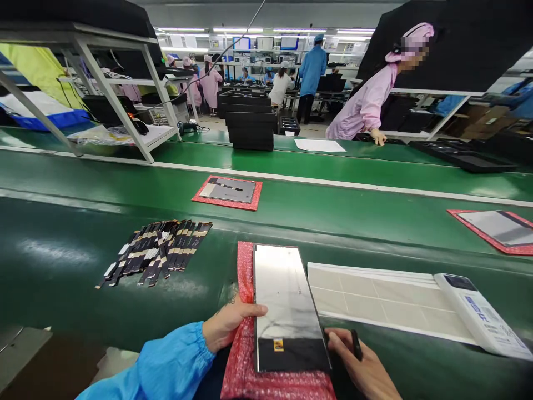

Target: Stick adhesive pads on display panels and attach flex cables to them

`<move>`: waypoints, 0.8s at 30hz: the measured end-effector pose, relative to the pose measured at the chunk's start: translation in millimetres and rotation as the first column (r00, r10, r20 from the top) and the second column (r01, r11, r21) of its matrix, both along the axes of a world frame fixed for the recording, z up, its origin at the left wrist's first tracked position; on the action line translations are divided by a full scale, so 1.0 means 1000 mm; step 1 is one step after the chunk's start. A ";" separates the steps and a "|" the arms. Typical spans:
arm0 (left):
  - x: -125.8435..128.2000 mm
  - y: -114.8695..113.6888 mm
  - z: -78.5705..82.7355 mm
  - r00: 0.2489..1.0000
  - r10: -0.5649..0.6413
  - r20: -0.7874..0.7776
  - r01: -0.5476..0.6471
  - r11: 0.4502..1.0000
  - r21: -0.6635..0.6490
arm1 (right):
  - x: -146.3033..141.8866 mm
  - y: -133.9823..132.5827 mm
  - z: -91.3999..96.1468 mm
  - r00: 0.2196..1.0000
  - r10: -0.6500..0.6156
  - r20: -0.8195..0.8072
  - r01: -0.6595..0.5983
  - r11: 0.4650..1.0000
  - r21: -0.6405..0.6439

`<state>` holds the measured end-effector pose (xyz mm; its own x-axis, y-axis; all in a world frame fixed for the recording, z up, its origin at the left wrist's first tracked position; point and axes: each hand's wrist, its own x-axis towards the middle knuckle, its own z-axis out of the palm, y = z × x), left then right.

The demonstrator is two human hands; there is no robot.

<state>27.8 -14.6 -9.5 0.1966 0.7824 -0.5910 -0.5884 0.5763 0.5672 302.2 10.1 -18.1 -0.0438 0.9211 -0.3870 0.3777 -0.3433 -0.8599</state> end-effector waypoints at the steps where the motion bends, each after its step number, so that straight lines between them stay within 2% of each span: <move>1: 0.000 0.000 0.000 1.000 0.005 -0.004 -0.005 1.000 -0.004 | -0.005 0.003 0.002 1.000 0.018 -0.005 -0.018 0.999 -0.030; 6: 0.001 0.002 0.001 1.000 0.016 0.006 -0.015 1.000 -0.021 | -0.022 0.006 0.014 0.994 0.070 -0.082 -0.081 0.986 -0.144; 10: -0.001 0.002 0.000 0.999 0.037 0.016 -0.036 0.997 -0.072 | -0.027 0.009 0.012 0.982 0.020 -0.190 -0.065 0.970 -0.233; 14: -0.007 -0.002 0.001 0.977 0.048 0.210 -0.023 0.992 -0.120 | -0.027 0.009 0.006 0.957 -0.060 -0.285 -0.044 0.938 -0.343; 16: -0.010 -0.005 0.003 0.946 0.074 0.317 -0.045 0.994 -0.099 | -0.026 0.006 0.009 0.945 -0.095 -0.312 -0.022 0.936 -0.351; 18: -0.010 -0.007 0.006 0.927 0.114 0.357 -0.095 0.993 -0.072 | -0.027 0.003 0.015 0.933 -0.132 -0.336 0.006 0.936 -0.351; 21: -0.010 -0.005 0.010 0.930 0.135 0.343 -0.123 0.991 -0.058 | -0.034 -0.005 0.020 0.909 -0.171 -0.379 0.025 0.933 -0.359; 24: -0.011 -0.002 0.009 0.944 0.119 0.307 -0.110 0.993 -0.045 | -0.041 -0.014 0.013 0.890 -0.136 -0.435 -0.025 0.938 -0.345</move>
